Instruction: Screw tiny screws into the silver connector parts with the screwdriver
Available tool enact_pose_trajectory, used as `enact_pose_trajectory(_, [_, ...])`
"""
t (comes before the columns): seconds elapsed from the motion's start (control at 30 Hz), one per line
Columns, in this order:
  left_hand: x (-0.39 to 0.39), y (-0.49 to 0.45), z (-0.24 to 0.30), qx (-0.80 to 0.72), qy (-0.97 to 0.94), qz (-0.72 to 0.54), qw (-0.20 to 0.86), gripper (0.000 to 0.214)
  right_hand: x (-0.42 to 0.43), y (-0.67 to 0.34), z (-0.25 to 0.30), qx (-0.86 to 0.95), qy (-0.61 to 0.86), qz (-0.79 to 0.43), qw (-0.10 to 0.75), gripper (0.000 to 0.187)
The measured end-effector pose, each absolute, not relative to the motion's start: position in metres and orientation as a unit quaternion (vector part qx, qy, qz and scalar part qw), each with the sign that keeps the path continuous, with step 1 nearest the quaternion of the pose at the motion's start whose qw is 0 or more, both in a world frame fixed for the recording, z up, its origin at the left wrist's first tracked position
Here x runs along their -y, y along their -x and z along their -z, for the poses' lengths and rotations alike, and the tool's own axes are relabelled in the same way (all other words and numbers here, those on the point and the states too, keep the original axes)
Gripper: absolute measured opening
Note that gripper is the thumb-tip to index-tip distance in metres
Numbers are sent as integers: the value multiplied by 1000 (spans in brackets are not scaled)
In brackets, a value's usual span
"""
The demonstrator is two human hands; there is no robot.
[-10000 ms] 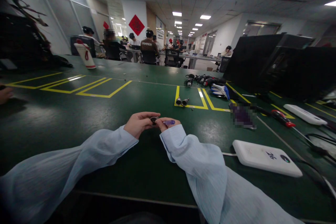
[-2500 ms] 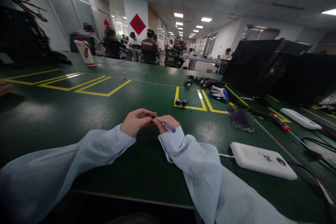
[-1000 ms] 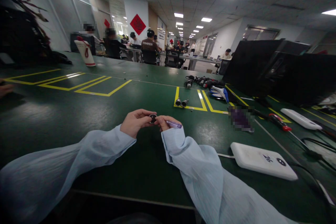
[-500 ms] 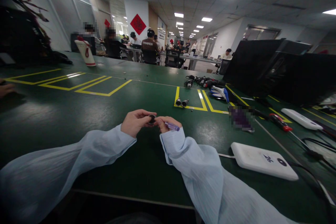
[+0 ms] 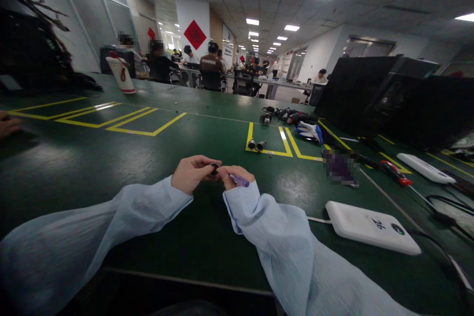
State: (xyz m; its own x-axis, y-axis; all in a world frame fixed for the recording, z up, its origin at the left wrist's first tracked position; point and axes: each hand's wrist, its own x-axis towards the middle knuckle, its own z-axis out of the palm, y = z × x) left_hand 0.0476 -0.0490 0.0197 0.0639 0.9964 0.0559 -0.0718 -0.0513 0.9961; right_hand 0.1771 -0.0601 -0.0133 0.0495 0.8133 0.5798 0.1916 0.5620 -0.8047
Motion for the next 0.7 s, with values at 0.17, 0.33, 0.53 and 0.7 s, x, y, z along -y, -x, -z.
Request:
enact_pose_trajectory(0.17, [38, -45, -14, -442, -491, -539, 522, 14, 61, -180, 12, 622, 404, -280, 610, 27])
enact_pose_trajectory(0.33, [0, -26, -4, -436, -446, -625, 469, 30, 52, -185, 11, 574, 423, -295, 636, 31])
enact_pose_trajectory(0.53, [-55, 6, 10, -574, -550, -554, 247, 44, 24, -203, 13, 473, 455, -392, 644, 30])
enact_pose_trajectory(0.7, [-99, 23, 11, -611, -587, -513, 137, 42, 16, -205, 17, 434, 465, -451, 626, 31])
